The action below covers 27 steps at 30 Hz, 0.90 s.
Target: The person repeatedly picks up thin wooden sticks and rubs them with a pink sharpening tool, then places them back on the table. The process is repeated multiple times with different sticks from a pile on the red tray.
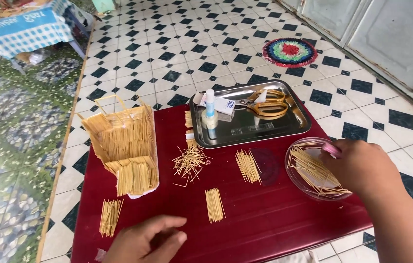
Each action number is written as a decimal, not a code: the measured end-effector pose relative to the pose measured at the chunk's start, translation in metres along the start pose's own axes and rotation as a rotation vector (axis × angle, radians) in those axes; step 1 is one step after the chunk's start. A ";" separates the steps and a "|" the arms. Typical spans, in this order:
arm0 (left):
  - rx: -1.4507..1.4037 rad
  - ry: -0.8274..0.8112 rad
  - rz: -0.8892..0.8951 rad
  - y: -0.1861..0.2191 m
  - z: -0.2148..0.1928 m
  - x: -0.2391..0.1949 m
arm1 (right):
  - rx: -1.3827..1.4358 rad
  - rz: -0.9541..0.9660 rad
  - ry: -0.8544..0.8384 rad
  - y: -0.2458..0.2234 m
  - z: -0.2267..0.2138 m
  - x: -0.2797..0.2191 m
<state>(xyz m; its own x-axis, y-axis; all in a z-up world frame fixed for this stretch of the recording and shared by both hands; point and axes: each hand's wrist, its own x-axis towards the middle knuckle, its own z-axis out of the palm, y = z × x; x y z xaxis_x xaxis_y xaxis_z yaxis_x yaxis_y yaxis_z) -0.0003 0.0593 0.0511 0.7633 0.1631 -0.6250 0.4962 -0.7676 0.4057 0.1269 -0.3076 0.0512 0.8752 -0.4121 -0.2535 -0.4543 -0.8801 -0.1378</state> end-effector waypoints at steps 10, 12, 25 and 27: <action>-0.564 0.710 0.495 -0.017 0.043 0.029 | 0.049 -0.056 0.162 -0.003 0.029 0.019; -0.623 0.712 0.500 -0.015 0.045 0.029 | 0.044 -0.056 0.136 -0.005 0.030 0.020; -0.584 0.655 0.459 -0.015 0.046 0.032 | -0.094 -0.051 0.032 -0.008 0.022 0.021; -0.585 0.647 0.449 -0.015 0.046 0.033 | -0.096 -0.047 0.036 -0.008 0.022 0.022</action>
<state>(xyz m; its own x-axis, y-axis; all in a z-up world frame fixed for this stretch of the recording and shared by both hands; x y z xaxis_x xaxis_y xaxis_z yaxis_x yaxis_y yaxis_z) -0.0018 0.0475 -0.0059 0.9241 0.3729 0.0837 0.0975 -0.4419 0.8918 0.1460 -0.3046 0.0251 0.9012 -0.3766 -0.2143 -0.3963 -0.9164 -0.0558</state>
